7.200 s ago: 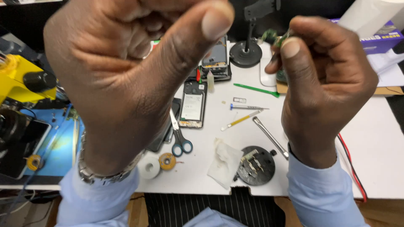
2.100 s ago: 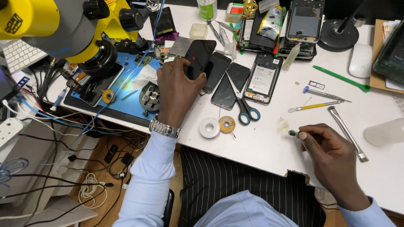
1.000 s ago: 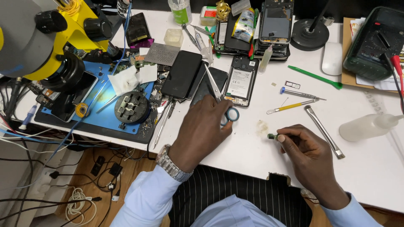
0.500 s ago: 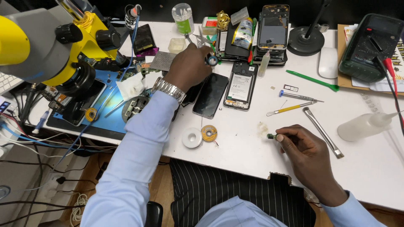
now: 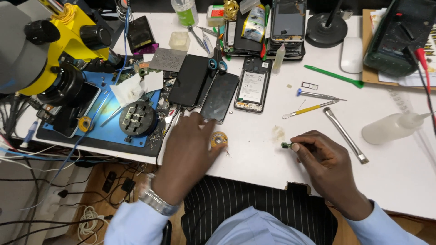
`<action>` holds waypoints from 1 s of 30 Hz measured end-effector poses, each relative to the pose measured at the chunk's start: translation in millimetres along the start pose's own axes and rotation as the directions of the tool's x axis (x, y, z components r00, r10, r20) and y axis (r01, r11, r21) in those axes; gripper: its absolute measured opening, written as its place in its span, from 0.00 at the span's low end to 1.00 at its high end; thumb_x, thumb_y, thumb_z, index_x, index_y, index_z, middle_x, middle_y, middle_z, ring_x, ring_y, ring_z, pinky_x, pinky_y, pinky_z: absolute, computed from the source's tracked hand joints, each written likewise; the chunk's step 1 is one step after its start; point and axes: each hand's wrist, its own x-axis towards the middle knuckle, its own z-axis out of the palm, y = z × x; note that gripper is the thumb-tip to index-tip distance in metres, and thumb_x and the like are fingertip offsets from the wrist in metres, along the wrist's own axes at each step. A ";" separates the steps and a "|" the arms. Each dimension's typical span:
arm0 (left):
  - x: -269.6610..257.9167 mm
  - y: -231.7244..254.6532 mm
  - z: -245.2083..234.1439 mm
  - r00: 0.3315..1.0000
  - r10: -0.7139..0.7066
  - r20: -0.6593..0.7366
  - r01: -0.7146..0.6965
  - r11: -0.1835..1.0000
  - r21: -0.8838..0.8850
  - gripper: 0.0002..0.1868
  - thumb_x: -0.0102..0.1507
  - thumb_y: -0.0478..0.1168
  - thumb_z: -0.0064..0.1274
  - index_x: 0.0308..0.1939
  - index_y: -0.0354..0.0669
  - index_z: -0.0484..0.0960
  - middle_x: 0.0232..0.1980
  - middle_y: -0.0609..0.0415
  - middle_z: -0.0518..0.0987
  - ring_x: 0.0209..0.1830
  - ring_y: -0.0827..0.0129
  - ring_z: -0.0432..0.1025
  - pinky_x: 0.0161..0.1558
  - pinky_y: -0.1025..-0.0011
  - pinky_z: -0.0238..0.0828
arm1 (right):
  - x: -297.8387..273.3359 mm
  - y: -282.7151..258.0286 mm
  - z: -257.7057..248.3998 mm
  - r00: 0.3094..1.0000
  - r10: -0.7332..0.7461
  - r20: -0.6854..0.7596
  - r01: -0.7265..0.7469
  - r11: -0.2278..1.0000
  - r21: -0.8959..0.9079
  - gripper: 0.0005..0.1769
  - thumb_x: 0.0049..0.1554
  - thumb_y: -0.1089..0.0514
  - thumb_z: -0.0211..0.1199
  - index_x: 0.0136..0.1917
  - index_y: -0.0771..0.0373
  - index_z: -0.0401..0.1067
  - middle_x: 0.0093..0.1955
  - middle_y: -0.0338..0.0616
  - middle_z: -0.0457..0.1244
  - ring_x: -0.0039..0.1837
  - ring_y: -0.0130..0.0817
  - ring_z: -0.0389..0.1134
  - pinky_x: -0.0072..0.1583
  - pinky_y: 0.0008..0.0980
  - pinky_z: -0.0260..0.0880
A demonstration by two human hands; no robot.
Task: The person handles a disassembled smartphone, picks up a small circuit board, and applies adhesive from a yellow tube along the edge of the phone's frame. The person then sets the phone down and continues applying adhesive to the frame.
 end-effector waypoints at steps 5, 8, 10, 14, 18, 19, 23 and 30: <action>-17.6 -7.8 39.9 0.976 0.065 -0.208 -0.089 0.990 -0.110 0.14 0.66 0.46 0.59 0.48 0.40 0.76 0.41 0.48 0.70 0.36 0.60 0.65 0.33 0.64 0.65 | -2.6 -0.4 -0.4 0.999 0.031 0.008 -0.031 0.999 0.024 0.07 0.60 0.63 0.62 0.50 0.68 0.77 0.45 0.44 0.68 0.39 0.29 0.67 0.44 0.24 0.69; -17.6 -23.8 37.6 0.947 -0.045 -0.317 -0.044 0.962 -0.270 0.11 0.69 0.43 0.53 0.41 0.37 0.77 0.38 0.49 0.72 0.35 0.61 0.67 0.33 0.65 0.64 | -4.6 0.9 0.8 1.000 0.016 0.007 -0.016 1.000 -0.004 0.07 0.60 0.63 0.62 0.50 0.68 0.77 0.46 0.44 0.68 0.38 0.29 0.67 0.44 0.24 0.69; -15.3 -32.0 31.5 0.941 -0.171 -0.291 0.037 0.908 -0.416 0.14 0.71 0.45 0.48 0.43 0.36 0.79 0.39 0.48 0.75 0.37 0.59 0.70 0.36 0.62 0.66 | -4.2 0.4 0.5 1.000 0.013 -0.003 -0.013 1.000 -0.017 0.07 0.60 0.63 0.62 0.51 0.68 0.77 0.46 0.44 0.68 0.37 0.29 0.67 0.44 0.24 0.67; -15.4 -37.9 38.3 0.926 -0.240 -0.291 0.161 0.950 -0.269 0.12 0.71 0.45 0.49 0.43 0.39 0.80 0.40 0.50 0.76 0.38 0.59 0.70 0.34 0.62 0.66 | -3.7 -2.2 0.2 0.999 0.034 -0.004 -0.034 0.999 -0.017 0.08 0.60 0.62 0.63 0.50 0.68 0.77 0.46 0.43 0.69 0.37 0.29 0.67 0.44 0.24 0.68; -15.1 -26.3 43.9 0.909 -0.243 -0.338 0.125 0.934 -0.336 0.16 0.72 0.50 0.41 0.40 0.44 0.78 0.41 0.51 0.77 0.42 0.59 0.71 0.44 0.60 0.61 | -3.7 -0.6 1.3 0.999 0.036 -0.010 -0.036 0.999 -0.034 0.07 0.61 0.62 0.62 0.50 0.67 0.77 0.45 0.43 0.68 0.37 0.28 0.66 0.44 0.24 0.65; -13.8 -28.7 37.7 0.907 -0.251 -0.339 0.132 0.932 -0.338 0.16 0.72 0.50 0.41 0.40 0.44 0.78 0.41 0.51 0.77 0.42 0.59 0.71 0.44 0.60 0.61 | -4.0 0.0 1.7 0.999 0.032 -0.002 -0.033 0.999 -0.036 0.07 0.61 0.62 0.62 0.50 0.67 0.77 0.45 0.43 0.68 0.37 0.28 0.66 0.44 0.24 0.65; -18.7 -38.2 1.8 0.878 -0.437 -0.197 0.329 0.848 -0.416 0.20 0.72 0.52 0.40 0.41 0.42 0.81 0.37 0.54 0.76 0.35 0.64 0.69 0.33 0.64 0.65 | -4.8 1.2 1.9 1.000 0.016 -0.011 -0.016 0.999 -0.030 0.07 0.61 0.63 0.62 0.51 0.69 0.77 0.46 0.45 0.68 0.37 0.30 0.67 0.43 0.24 0.66; -40.0 -43.7 -11.4 0.892 -0.443 -0.087 0.414 0.880 -0.230 0.12 0.69 0.43 0.50 0.53 0.45 0.83 0.45 0.49 0.74 0.31 0.58 0.73 0.23 0.60 0.68 | -5.4 6.2 4.2 0.997 0.071 -0.028 -0.070 0.997 0.037 0.07 0.61 0.65 0.63 0.52 0.71 0.76 0.47 0.49 0.68 0.37 0.33 0.66 0.44 0.26 0.66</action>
